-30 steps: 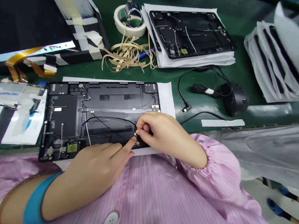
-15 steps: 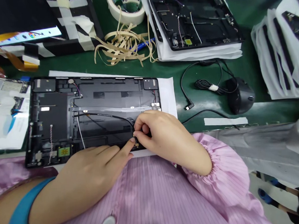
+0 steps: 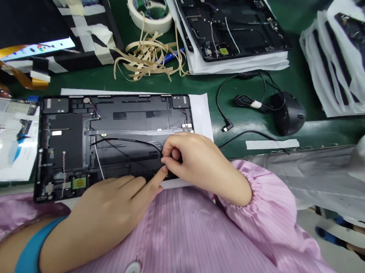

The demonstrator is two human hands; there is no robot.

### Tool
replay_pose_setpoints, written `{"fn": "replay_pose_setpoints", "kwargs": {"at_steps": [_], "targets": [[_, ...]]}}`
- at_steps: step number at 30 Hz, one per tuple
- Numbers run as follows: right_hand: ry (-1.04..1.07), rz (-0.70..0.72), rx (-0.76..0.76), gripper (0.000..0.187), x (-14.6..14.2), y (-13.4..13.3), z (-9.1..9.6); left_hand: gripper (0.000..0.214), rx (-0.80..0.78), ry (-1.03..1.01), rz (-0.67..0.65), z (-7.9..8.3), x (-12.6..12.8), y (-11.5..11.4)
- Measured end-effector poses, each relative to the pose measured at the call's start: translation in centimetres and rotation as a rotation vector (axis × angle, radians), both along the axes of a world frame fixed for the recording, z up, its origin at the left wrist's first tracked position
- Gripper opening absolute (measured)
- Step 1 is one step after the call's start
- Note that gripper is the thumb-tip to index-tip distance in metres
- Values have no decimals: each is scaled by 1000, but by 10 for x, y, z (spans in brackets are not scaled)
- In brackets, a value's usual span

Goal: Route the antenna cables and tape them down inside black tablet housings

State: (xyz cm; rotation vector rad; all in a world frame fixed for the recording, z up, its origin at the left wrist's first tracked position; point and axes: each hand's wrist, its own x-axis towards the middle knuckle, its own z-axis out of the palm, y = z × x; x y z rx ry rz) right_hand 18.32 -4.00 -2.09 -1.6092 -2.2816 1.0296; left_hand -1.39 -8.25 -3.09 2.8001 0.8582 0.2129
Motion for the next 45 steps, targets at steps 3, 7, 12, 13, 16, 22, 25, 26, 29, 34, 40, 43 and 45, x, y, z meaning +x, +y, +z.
{"fn": "replay_pose_setpoints", "kwargs": {"at_steps": [3, 7, 12, 13, 16, 22, 25, 26, 29, 34, 40, 43, 45], "targets": [[12, -2, 0, 7, 1, 0, -1, 44, 0, 52, 16, 3, 3, 1], [41, 20, 8, 8, 4, 1, -3, 47, 8, 102, -1, 5, 4, 1], [94, 92, 21, 7, 9, 4, -2, 33, 81, 1, 26, 3, -3, -2], [103, 102, 24, 7, 10, 5, -1, 30, 98, -19, 29, 3, -5, -2], [120, 119, 30, 9, 11, 6, 0, 31, 101, -17, 22, 3, -6, -2], [131, 127, 20, 9, 12, 7, -1, 33, 58, 46, 5, 4, 1, 0], [139, 127, 21, 9, 14, 6, -1, 30, 57, 16, 6, 5, 1, 2], [142, 129, 19, 9, 14, 5, -1, 27, 47, -19, 20, 6, 0, 2], [161, 124, 20, 9, 16, 3, 0, 19, 21, -132, 95, 8, -2, 4], [264, -15, 29, 25, 19, -9, 0, 23, 37, -73, 94, 6, -4, 8], [203, -41, 88, 12, 14, -19, -3, 32, 41, -16, -1, 3, -3, 7], [191, -113, 12, 7, 9, -14, -5, 33, 60, 3, -13, 0, -1, 6], [189, -136, -60, 4, 6, -10, -5, 33, 66, 3, -10, -2, -1, 5]]}}
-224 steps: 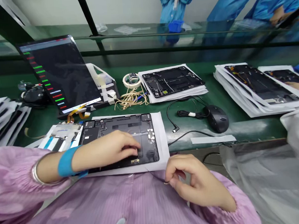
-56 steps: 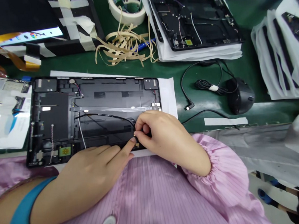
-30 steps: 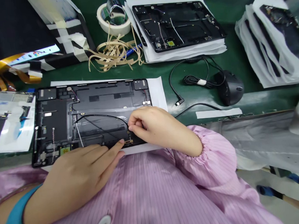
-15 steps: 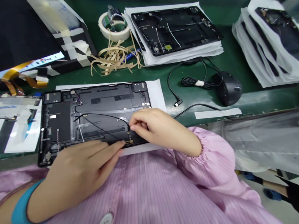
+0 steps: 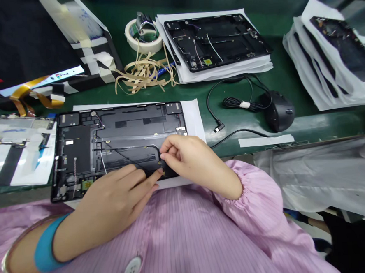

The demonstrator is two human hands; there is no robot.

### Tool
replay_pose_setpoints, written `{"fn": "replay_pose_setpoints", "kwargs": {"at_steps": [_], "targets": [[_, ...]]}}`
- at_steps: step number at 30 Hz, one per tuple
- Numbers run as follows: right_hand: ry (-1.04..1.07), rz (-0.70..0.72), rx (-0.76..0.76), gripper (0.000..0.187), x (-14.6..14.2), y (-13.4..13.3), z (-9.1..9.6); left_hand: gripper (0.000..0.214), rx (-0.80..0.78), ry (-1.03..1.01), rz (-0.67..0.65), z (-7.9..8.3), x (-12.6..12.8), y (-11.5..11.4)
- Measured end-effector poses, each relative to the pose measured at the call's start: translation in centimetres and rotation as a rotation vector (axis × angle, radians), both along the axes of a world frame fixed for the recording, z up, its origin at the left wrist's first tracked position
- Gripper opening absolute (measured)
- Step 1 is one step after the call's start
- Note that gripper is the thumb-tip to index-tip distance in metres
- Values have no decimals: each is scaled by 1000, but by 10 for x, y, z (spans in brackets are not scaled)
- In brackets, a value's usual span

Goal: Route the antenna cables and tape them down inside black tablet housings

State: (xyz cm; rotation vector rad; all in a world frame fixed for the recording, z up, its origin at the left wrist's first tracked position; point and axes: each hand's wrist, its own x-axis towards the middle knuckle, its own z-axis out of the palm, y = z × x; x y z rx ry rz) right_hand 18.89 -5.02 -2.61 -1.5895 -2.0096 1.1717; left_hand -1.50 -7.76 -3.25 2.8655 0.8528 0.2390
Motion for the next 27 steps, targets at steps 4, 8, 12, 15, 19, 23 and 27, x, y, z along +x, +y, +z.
{"fn": "replay_pose_setpoints", "kwargs": {"at_steps": [4, 8, 12, 15, 19, 23, 27], "targets": [[26, -30, -143, 4, -3, 4, -1, 35, -7, -8, 8, -3, 0, 0], [111, -93, -269, 12, -3, 3, -4, 35, 0, -12, 10, -5, 1, 0], [132, -64, -335, 10, -4, 3, -5, 35, -3, -26, 8, -6, 0, 1], [88, -46, -266, 6, -6, 3, -4, 35, -9, -35, 8, -7, 0, 1], [57, -16, -161, 6, -7, 2, -4, 34, -26, -25, -2, -6, 0, 2], [90, -27, -145, 8, -7, 0, -6, 35, -38, -9, -9, -6, 0, 3], [130, -44, -162, 9, -6, -2, -7, 34, -38, -20, -11, -5, -1, 3]]}}
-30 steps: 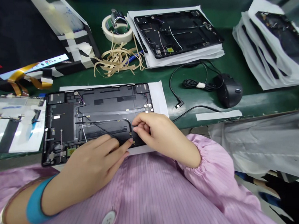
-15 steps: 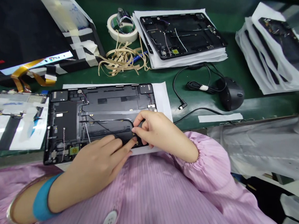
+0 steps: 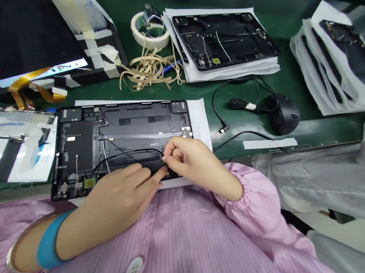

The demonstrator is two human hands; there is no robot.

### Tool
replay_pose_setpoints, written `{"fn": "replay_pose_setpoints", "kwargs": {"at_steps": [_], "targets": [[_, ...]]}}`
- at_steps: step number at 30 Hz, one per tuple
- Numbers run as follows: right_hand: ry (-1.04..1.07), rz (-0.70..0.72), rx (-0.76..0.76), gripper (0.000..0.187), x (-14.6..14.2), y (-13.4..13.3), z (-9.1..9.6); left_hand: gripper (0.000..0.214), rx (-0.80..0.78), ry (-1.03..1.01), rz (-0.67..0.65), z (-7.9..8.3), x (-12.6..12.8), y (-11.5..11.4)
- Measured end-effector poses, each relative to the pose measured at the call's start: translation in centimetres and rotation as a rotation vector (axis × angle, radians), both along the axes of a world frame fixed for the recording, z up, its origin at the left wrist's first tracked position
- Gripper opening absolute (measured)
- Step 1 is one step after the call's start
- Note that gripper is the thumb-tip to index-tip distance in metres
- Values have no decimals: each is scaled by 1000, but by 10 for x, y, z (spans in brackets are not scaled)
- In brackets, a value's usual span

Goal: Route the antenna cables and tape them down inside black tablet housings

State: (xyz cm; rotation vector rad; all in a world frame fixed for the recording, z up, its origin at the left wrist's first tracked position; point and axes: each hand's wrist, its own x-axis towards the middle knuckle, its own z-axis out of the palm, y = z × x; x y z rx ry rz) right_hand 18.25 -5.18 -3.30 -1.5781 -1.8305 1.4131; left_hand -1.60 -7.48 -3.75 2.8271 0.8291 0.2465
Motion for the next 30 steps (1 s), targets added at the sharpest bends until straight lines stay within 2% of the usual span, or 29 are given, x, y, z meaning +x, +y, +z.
{"fn": "replay_pose_setpoints", "kwargs": {"at_steps": [10, 30], "targets": [[65, -20, -42, 11, 2, 0, -1, 35, 4, 13, 2, -2, 1, 1], [-95, 4, 103, 8, -1, 1, -4, 34, 19, 20, -26, 1, 0, 2]]}}
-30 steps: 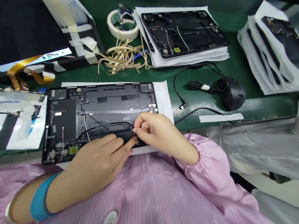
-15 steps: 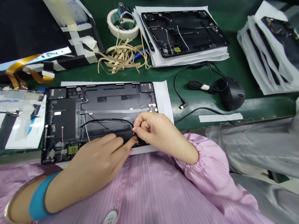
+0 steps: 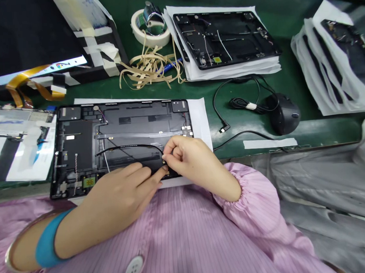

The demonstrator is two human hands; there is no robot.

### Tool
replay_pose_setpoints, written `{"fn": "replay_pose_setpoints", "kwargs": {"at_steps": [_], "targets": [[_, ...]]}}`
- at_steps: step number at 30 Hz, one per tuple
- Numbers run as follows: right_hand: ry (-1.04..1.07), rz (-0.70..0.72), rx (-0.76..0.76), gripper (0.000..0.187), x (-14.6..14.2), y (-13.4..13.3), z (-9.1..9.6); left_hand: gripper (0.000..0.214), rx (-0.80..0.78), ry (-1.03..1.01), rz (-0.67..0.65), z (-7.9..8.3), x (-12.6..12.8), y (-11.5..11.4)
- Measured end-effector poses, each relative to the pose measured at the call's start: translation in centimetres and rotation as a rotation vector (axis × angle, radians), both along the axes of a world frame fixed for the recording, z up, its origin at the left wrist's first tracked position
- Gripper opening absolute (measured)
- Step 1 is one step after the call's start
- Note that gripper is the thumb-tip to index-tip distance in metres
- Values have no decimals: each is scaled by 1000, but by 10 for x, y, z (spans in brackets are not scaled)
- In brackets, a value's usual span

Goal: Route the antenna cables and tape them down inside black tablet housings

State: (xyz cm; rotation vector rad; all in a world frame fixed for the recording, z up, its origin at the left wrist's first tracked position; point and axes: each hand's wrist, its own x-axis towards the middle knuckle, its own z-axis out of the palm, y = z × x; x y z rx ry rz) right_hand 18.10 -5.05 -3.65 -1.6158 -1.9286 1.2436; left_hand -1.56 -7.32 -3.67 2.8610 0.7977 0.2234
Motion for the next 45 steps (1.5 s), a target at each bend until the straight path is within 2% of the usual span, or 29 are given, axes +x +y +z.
{"fn": "replay_pose_setpoints", "kwargs": {"at_steps": [6, 13, 26, 35, 39, 41, 45], "targets": [[-7, 6, 2, 8, 0, 0, 1, 34, -17, -17, 8, 0, -1, 0], [-10, 19, -4, 8, 0, 1, 1, 31, -107, -132, 77, 1, -1, 5], [0, 25, -98, 6, 3, 3, 6, 36, -47, -11, 39, 3, 2, 7], [-106, 5, 65, 6, -2, -3, 5, 39, -38, 30, 27, -1, 1, 6], [-161, 9, 104, 6, -5, -7, 6, 34, -67, 11, 16, 6, 0, 9], [-190, -4, 116, 5, -5, -12, 7, 31, -88, -22, 53, 14, -2, 16], [-291, -73, 210, 31, -3, -24, 11, 25, -75, -46, 260, 28, -6, 44]]}}
